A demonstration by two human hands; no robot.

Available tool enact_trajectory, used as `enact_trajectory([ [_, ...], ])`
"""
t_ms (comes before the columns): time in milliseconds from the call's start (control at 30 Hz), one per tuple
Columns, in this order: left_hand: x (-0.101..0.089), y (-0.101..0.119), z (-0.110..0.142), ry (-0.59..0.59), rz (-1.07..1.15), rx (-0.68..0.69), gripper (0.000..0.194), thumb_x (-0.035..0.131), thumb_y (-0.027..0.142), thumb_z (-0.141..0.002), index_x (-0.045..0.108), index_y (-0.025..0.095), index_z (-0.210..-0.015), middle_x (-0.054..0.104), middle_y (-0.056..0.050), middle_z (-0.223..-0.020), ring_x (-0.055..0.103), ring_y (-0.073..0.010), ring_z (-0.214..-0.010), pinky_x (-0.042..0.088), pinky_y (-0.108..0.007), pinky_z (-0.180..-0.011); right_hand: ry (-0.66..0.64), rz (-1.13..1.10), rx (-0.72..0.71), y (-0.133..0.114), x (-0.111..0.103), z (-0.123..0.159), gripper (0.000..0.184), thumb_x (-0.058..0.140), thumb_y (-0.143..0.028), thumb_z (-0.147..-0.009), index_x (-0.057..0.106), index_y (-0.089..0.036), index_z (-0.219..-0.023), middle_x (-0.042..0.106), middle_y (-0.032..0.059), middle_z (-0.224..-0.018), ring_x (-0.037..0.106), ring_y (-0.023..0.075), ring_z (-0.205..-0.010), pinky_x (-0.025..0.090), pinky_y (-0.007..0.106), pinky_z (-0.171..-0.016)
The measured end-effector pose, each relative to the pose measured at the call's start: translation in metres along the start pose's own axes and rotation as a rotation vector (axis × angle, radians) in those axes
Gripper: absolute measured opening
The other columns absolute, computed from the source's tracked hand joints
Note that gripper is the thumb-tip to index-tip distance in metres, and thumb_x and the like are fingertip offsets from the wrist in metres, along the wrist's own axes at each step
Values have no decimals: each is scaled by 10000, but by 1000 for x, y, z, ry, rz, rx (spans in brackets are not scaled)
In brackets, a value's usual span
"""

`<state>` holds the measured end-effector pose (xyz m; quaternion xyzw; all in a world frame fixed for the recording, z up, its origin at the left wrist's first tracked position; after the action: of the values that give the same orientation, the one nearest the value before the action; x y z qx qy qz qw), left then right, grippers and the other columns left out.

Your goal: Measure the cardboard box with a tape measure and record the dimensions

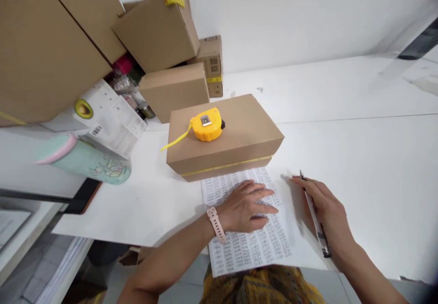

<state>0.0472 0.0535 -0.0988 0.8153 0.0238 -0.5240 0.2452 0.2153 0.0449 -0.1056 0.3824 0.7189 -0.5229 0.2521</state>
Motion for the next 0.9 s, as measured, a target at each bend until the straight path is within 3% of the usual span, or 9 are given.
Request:
enact_trajectory([
  [67, -13, 5, -1, 126, -14, 19, 240, 584, 277, -896, 764, 219, -1044, 699, -91, -1258, 624, -249, -1185, 475, -437, -1064, -13, 134, -106, 1, 5, 0, 482, 317, -106, -952, 577, -246, -1332, 632, 97, -1367, 572, 294, -1269, 494, 430, -940],
  [167, -62, 18, 5, 478, -90, 51, 200, 604, 196, -871, 726, 175, -1028, 743, -95, -1118, 674, -207, -1058, 563, -339, -938, 4, 288, -204, 7, 15, 1, 516, 324, -106, -949, 542, -221, -1402, 618, 108, -1412, 522, 326, -1337, 492, 468, -935],
  [267, -121, 28, 19, 812, -282, -16, 287, 613, 95, -844, 666, 206, -1104, 733, -82, -1102, 662, -222, -1087, 568, -370, -915, 55, 365, -252, 9, 23, 1, 552, 345, -102, -934, 536, -235, -1434, 627, 98, -1409, 549, 322, -1315, 506, 463, -886],
  [367, -174, 20, 27, 994, -461, -227, 318, 617, 106, -860, 610, 244, -1147, 685, -87, -1205, 624, -250, -1166, 510, -460, -994, 88, 410, -253, 10, 25, 1, 587, 352, -76, -899, 571, -236, -1420, 642, 101, -1390, 578, 317, -1286, 505, 459, -871],
  [500, -211, -29, 26, 921, -357, -607, 610, 775, 294, -770, 487, 224, -1303, 525, -165, -1427, 488, -334, -1336, 410, -537, -1083, 87, 439, -215, 14, 28, 0, 674, 365, -19, -807, 584, -222, -1411, 640, 83, -1395, 584, 298, -1284, 498, 458, -900],
  [567, -213, -53, 23, 825, -235, -732, 763, 818, 354, -718, 429, 225, -1362, 523, -165, -1414, 477, -346, -1342, 406, -527, -1082, 86, 430, -198, 17, 30, -1, 712, 366, -5, -769, 579, -226, -1411, 638, 65, -1401, 579, 284, -1294, 497, 456, -915],
  [667, -214, -72, 19, 755, -139, -810, 784, 815, 346, -709, 416, 208, -1370, 582, -155, -1305, 535, -338, -1270, 421, -507, -1054, 96, 387, -189, 20, 33, -2, 727, 363, -5, -755, 558, -218, -1422, 650, 54, -1387, 576, 274, -1297, 502, 454, -923],
  [800, -222, -66, 23, 885, -14, -790, 727, 819, 342, -670, 463, 196, -1287, 631, -118, -1160, 616, -292, -1130, 458, -457, -1003, 158, 269, -127, 19, 21, 0, 605, 353, -80, -839, 566, -213, -1390, 702, 77, -1293, 636, 297, -1198, 526, 469, -884],
  [900, -217, -44, 31, 974, 347, -699, 689, 782, 409, -688, 467, 210, -1267, 654, -85, -1085, 664, -248, -1013, 508, -381, -902, 300, 68, 21, 11, -14, 3, 399, 400, -294, -945, 624, -248, -1271, 727, 96, -1184, 678, 313, -1051, 548, 420, -706],
])
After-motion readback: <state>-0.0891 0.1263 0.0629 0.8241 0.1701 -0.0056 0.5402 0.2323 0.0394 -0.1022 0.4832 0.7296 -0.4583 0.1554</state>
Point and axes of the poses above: each hand's wrist, its own z-axis away from the middle knuckle, its own x-axis out of the palm, y = z × x, the point moved 9 cm from there along -z, towards the middle knuckle
